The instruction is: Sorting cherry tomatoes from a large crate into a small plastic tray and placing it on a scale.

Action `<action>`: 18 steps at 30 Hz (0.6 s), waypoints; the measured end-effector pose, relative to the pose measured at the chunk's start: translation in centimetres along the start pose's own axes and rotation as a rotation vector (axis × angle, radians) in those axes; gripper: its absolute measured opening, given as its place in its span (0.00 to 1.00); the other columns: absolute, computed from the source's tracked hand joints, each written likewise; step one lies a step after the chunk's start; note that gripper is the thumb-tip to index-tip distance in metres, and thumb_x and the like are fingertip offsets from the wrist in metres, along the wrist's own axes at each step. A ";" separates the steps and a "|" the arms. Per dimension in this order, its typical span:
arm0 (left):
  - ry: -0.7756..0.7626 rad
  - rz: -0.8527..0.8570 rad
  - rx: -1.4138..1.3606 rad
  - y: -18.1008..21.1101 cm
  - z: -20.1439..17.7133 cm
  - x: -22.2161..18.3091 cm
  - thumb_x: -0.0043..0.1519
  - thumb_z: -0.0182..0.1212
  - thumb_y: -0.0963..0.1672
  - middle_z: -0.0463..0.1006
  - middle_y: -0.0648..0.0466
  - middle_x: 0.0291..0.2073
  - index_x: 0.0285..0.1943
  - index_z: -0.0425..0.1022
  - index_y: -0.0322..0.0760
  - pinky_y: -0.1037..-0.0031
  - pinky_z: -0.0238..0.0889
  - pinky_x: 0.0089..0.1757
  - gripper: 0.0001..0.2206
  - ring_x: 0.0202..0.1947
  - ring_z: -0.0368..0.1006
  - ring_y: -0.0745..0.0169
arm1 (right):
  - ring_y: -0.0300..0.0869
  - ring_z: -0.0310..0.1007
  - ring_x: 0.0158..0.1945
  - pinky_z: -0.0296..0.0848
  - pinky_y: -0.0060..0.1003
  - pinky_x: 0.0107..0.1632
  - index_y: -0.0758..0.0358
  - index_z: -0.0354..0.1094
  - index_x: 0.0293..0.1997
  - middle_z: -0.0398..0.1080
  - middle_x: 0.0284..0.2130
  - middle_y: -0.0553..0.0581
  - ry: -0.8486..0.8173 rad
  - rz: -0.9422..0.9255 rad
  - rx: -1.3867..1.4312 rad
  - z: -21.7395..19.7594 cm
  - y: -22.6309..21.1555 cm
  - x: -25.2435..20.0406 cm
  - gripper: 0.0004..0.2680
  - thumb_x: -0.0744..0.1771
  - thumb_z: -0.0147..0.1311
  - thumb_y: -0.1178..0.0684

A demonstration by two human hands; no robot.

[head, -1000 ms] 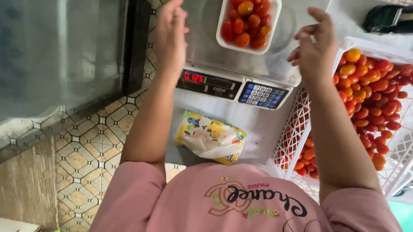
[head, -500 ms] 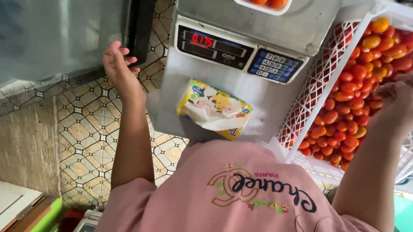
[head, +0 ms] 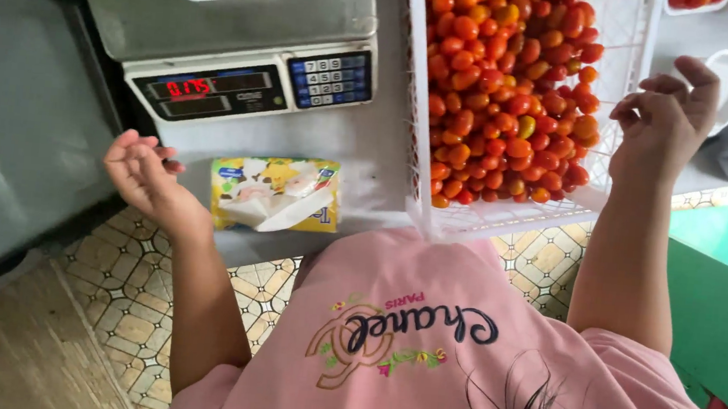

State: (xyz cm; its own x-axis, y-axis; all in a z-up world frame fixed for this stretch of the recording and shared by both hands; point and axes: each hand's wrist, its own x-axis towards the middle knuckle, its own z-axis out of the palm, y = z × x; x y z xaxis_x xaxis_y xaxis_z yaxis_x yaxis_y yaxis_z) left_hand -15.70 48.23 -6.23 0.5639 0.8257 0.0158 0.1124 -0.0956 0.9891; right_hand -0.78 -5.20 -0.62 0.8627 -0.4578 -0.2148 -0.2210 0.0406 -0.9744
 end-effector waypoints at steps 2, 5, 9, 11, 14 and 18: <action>-0.061 0.030 -0.027 0.8 2.0 -2.0 0.71 0.52 0.47 0.73 0.53 0.43 0.54 0.69 0.41 0.80 0.62 0.35 0.10 0.36 0.71 0.68 | 0.42 0.64 0.28 0.67 0.34 0.32 0.57 0.66 0.49 0.67 0.33 0.54 0.013 0.015 0.003 -1.2 0.6 0.4 0.15 0.62 0.43 0.69; -0.172 0.086 -0.030 2.1 5.0 -5.9 0.71 0.51 0.45 0.72 0.56 0.42 0.53 0.68 0.43 0.81 0.62 0.36 0.05 0.37 0.70 0.68 | 0.40 0.68 0.28 0.67 0.31 0.31 0.60 0.66 0.46 0.69 0.33 0.55 -0.079 0.027 -0.085 -2.8 1.3 1.1 0.12 0.61 0.46 0.66; -0.348 0.169 -0.099 3.0 9.3 -13.0 0.72 0.52 0.42 0.71 0.51 0.44 0.56 0.67 0.38 0.78 0.64 0.40 0.07 0.40 0.68 0.66 | 0.35 0.71 0.32 0.73 0.27 0.35 0.61 0.70 0.49 0.72 0.35 0.53 -0.375 -0.017 -0.349 -4.2 3.6 5.0 0.11 0.65 0.47 0.66; -0.395 0.175 -0.120 3.6 11.2 -16.9 0.71 0.52 0.41 0.72 0.51 0.44 0.57 0.67 0.36 0.76 0.67 0.45 0.08 0.42 0.69 0.65 | 0.36 0.73 0.34 0.75 0.27 0.38 0.63 0.72 0.50 0.74 0.36 0.54 -0.461 -0.063 -0.446 -4.2 5.5 7.0 0.10 0.67 0.48 0.66; -0.500 0.167 -0.026 4.7 13.9 -22.1 0.71 0.53 0.43 0.73 0.49 0.45 0.53 0.70 0.33 0.75 0.67 0.46 0.08 0.44 0.71 0.63 | 0.40 0.73 0.44 0.73 0.37 0.49 0.59 0.76 0.48 0.77 0.43 0.52 -0.661 -0.318 -0.729 -1.7 8.3 9.9 0.09 0.66 0.52 0.63; -0.700 0.307 0.057 5.8 16.7 -27.5 0.70 0.52 0.40 0.71 0.50 0.42 0.51 0.70 0.33 0.76 0.65 0.40 0.05 0.36 0.68 0.64 | 0.55 0.74 0.48 0.73 0.48 0.50 0.62 0.77 0.52 0.77 0.47 0.62 -1.026 -0.447 -0.972 2.2 11.7 12.0 0.13 0.65 0.51 0.64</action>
State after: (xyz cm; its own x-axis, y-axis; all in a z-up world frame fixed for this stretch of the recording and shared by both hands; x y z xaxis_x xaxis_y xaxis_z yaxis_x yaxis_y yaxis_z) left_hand -16.89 15.66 -3.41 0.9611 0.2149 0.1732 -0.1016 -0.3080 0.9459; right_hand 7.99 -8.23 -14.73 0.7848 0.5570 -0.2716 0.2893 -0.7169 -0.6343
